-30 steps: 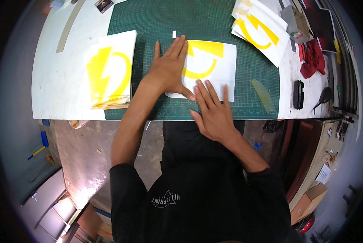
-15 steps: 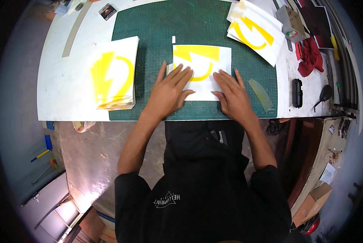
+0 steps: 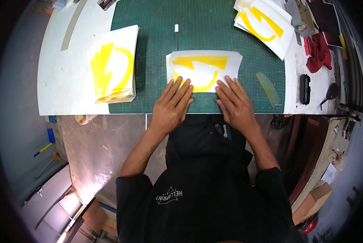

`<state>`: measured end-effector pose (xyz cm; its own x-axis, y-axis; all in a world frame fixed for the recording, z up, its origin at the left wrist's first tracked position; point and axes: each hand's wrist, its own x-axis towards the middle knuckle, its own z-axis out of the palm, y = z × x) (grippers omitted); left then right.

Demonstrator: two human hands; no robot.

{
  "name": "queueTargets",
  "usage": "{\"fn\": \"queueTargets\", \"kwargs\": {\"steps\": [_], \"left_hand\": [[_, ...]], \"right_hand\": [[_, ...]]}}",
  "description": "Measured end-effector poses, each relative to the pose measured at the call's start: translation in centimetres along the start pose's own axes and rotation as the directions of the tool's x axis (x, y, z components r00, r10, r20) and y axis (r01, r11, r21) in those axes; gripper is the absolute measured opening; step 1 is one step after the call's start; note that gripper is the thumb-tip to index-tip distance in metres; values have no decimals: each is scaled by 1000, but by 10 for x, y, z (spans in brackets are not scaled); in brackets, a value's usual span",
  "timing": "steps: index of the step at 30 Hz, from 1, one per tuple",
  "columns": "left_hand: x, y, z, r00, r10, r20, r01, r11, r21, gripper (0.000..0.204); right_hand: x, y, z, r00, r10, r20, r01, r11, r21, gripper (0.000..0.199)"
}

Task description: The person repeatedly picks up white sheets with yellow lightning bolt designs, places them on a green cutting mat, and uses a clear plastic squeegee to smooth the surface. The person then stacks the finished sheets to the right.

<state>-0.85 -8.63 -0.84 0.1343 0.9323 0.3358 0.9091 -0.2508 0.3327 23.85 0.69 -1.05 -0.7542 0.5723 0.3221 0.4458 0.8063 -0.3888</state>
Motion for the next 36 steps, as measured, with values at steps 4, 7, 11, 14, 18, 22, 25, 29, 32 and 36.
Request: {"fn": "queueTargets", "kwargs": {"steps": [4,7,11,14,18,22,25,29,32,36], "left_hand": [[-1,-2,3,1000,5,-3,-5,1000,-9,43],[-1,-4,4,1000,6,-3,-6,1000,-18,43],[-3,-5,5,1000,6,-5,-6,1000,-9,42],[-3,-5,5,1000,2,-9,-2,1000,-18,42],[-4,-5,6,1000,2,-15,-2,1000,-24,41],[-3,-5,5,1000,-8,-12,8,999,-33,40],[-3,-5,5,1000,-11,-10,11,999,-38,40],[-4,-6,6,1000,-14,-17,13,999,-48,40],[-4,-6,7,1000,-15,-22,14,998,-58,38],[-4,-6,6,1000,-21,-22,20,997,-76,38]], "right_hand": [[1,1,0,1000,17,17,-17,1000,-20,44],[-1,2,1,1000,22,22,-21,999,-33,44],[-1,1,3,999,40,11,-40,999,-4,42],[0,1,3,999,53,10,-53,999,5,42],[-1,0,3,998,61,6,-61,998,-4,41],[-2,3,5,999,34,17,-34,998,-44,41],[-2,3,4,999,41,21,-40,998,-40,41],[-2,3,5,999,49,19,-48,998,-37,40],[-4,3,6,998,58,19,-57,998,-38,40],[-4,2,6,998,68,19,-67,997,-38,40]]}}
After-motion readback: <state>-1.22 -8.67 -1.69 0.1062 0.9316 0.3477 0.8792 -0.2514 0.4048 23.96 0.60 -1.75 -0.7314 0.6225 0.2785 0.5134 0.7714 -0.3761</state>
